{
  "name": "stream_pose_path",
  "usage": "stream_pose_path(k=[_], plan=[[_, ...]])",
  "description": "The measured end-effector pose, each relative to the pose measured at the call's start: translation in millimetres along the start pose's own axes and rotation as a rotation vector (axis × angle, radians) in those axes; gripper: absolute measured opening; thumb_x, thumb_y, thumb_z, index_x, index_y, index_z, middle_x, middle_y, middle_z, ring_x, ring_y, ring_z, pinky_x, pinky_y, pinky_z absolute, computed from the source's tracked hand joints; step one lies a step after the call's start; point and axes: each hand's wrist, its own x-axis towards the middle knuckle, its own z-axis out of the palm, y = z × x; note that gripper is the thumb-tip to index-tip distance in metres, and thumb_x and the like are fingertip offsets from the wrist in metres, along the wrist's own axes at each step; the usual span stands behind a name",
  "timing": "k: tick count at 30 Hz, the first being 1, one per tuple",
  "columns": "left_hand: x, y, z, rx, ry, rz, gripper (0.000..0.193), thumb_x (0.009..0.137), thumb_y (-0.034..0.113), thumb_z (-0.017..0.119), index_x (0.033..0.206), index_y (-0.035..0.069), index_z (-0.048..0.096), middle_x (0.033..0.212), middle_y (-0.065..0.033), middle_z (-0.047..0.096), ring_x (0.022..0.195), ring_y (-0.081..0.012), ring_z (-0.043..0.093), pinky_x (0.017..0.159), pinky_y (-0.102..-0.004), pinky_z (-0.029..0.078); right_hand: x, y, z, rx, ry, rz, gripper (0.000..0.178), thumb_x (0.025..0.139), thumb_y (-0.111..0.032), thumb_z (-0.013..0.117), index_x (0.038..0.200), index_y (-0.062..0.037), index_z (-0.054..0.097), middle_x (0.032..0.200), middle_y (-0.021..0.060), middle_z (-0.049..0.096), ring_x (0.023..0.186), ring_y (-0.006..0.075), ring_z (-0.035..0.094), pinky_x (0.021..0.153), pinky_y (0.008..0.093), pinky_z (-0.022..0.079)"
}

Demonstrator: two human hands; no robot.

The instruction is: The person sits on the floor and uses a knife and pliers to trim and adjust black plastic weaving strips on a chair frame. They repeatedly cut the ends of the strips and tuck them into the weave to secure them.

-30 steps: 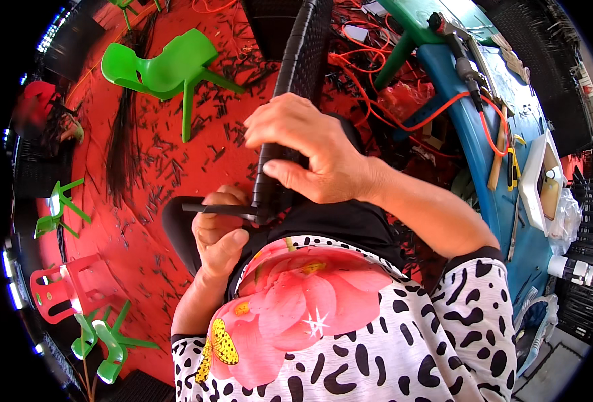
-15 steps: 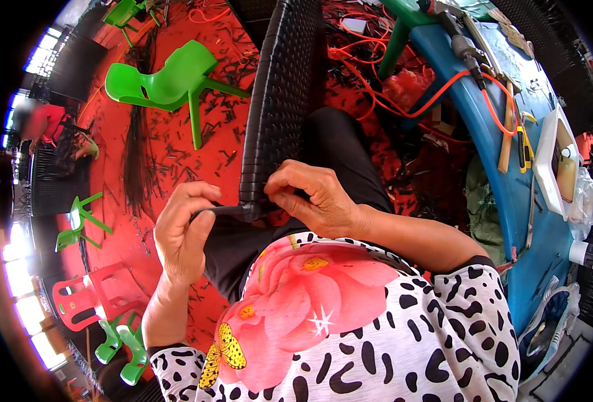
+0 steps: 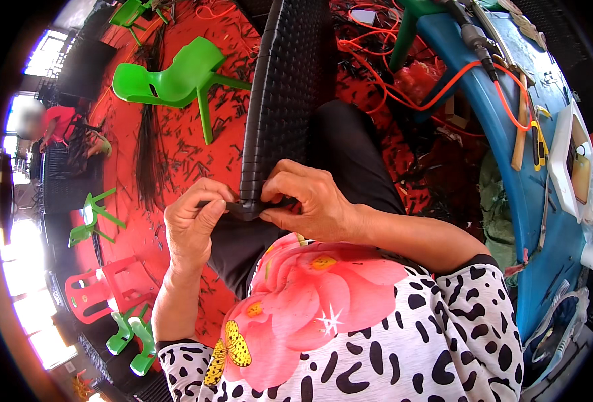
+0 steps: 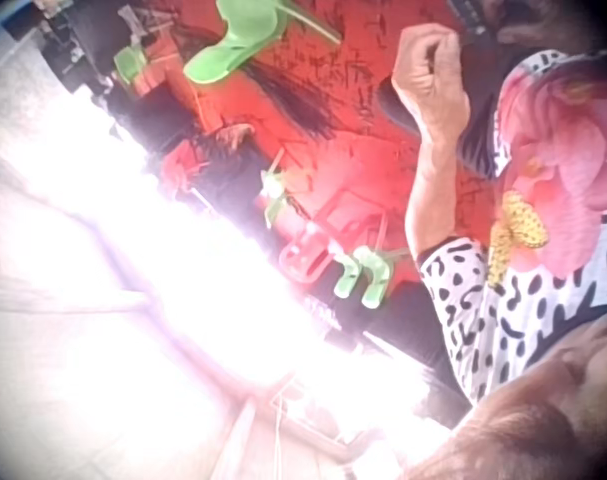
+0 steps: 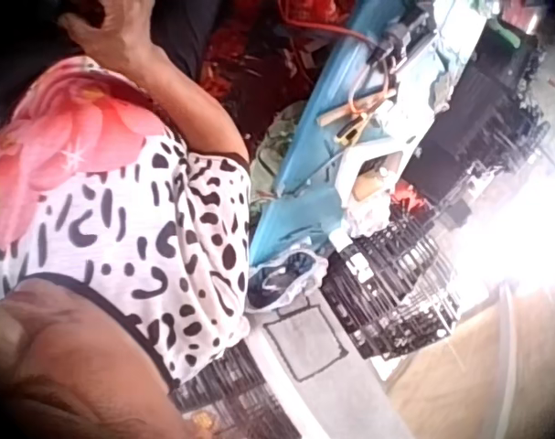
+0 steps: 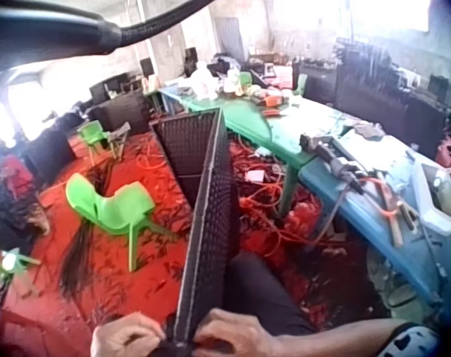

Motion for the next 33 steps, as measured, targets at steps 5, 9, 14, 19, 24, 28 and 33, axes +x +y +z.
stream_pose_path(k=[5, 9, 14, 19, 24, 28, 33], plan=[[0.1, -1.0, 1.7, -0.066, 0.005, -0.002, 0.012, 0.085, 0.007, 0.06, 0.081, -0.003, 0.06, 0.083, -0.0085, 0.061, 0.073, -0.0114, 0.055, 0.065, -0.0226, 0.045, 1.0, -0.3, 1.3, -0.023, 0.007, -0.014, 0.025, 0.064, 0.001, 0.074, 0.083, -0.0042, 0.059, 0.079, 0.0076, 0.055, 0.068, 0.0205, 0.059, 0.058, 0.0291, 0.048], [2.9, -4.8, 0.8, -0.117, -0.026, 0.012, 0.014, 0.086, 0.009, 0.06, 0.081, -0.004, 0.06, 0.084, -0.0088, 0.06, 0.071, -0.0108, 0.055, 0.064, -0.0223, 0.046, 0.9, 0.6, 1.4, -0.027, 0.015, -0.033, 0.025, 0.063, 0.001, 0.075, 0.083, -0.0038, 0.059, 0.08, 0.0084, 0.056, 0.07, 0.022, 0.059, 0.059, 0.0299, 0.048], [3.0, -13.3, -0.2, -0.23, -0.048, -0.018, 0.015, 0.086, 0.01, 0.06, 0.082, -0.004, 0.06, 0.088, -0.0086, 0.06, 0.071, -0.0096, 0.054, 0.063, -0.0208, 0.045, -1.7, -1.9, 5.7, -0.072, 0.084, -0.063, 0.025, 0.062, 0.002, 0.074, 0.083, -0.0033, 0.06, 0.08, 0.0091, 0.057, 0.07, 0.0217, 0.059, 0.06, 0.0295, 0.048], [3.0, -18.5, 2.1, -0.352, -0.053, -0.057, 0.015, 0.086, 0.011, 0.06, 0.083, -0.003, 0.061, 0.091, -0.0089, 0.059, 0.072, -0.0091, 0.053, 0.062, -0.0201, 0.044, -2.9, 0.9, 5.5, -0.11, 0.078, -0.102, 0.026, 0.062, 0.005, 0.073, 0.083, -0.0026, 0.059, 0.078, 0.01, 0.057, 0.068, 0.022, 0.058, 0.059, 0.029, 0.046], [0.8, -24.5, 6.6, -0.421, -0.07, -0.089, 0.014, 0.087, 0.01, 0.059, 0.084, -0.003, 0.061, 0.092, -0.0088, 0.058, 0.075, -0.0093, 0.052, 0.067, -0.0212, 0.043, 4.2, 1.1, -1.8, -0.046, -0.001, -0.04, 0.022, 0.063, 0.002, 0.073, 0.078, -0.0055, 0.059, 0.073, 0.0064, 0.055, 0.065, 0.0212, 0.057, 0.057, 0.0302, 0.046], [-3.7, -29.2, 15.4, -0.449, -0.066, -0.114, 0.013, 0.088, 0.009, 0.058, 0.084, -0.003, 0.059, 0.093, -0.0089, 0.057, 0.076, -0.0092, 0.05, 0.069, -0.0213, 0.042, 6.0, 0.0, -2.4, -0.042, 0.003, -0.05, 0.022, 0.061, -0.001, 0.074, 0.075, -0.007, 0.058, 0.071, 0.0046, 0.054, 0.063, 0.0207, 0.056, 0.055, 0.0306, 0.043], [-8.8, -17.6, 12.4, -0.374, 0.017, -0.074, 0.011, 0.088, 0.007, 0.057, 0.083, -0.002, 0.058, 0.095, -0.0091, 0.056, 0.078, -0.0092, 0.05, 0.07, -0.0217, 0.042, 10.9, 5.9, -8.0, -0.118, -0.075, -0.107, 0.024, 0.059, -0.003, 0.076, 0.074, -0.0074, 0.057, 0.071, 0.0033, 0.054, 0.064, 0.0204, 0.055, 0.058, 0.0305, 0.043]])
